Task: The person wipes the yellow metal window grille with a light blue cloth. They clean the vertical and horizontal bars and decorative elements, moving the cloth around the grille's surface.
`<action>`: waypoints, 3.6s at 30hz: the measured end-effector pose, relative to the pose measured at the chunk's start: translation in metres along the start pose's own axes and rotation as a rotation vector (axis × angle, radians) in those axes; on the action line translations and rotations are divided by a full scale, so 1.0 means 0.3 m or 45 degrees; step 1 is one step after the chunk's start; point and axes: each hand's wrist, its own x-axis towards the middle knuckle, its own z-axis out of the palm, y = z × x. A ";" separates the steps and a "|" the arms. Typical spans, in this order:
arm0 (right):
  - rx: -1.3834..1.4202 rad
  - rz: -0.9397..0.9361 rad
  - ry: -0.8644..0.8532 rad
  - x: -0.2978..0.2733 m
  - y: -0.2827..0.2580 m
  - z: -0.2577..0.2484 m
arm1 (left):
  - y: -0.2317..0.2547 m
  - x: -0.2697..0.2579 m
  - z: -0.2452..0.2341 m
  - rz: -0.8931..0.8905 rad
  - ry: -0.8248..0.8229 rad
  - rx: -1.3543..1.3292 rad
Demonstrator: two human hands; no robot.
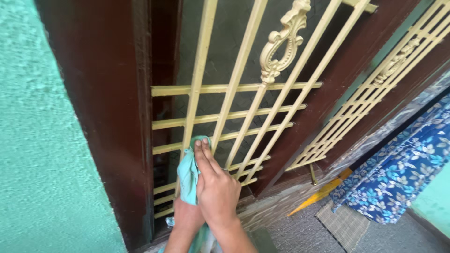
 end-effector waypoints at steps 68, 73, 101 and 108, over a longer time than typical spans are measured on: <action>0.001 -0.253 0.114 0.088 -0.057 -0.192 | 0.447 0.261 -0.486 -0.011 0.203 0.578; 0.140 -0.419 0.226 0.059 -0.075 -0.146 | 0.441 0.244 -0.518 0.075 0.236 0.488; 2.009 -0.097 0.079 0.092 0.232 -0.222 | 0.500 0.155 -0.524 0.459 0.145 -0.389; 1.686 -0.228 0.025 0.001 0.286 -0.200 | 0.492 0.244 -0.438 -0.309 -0.194 -0.785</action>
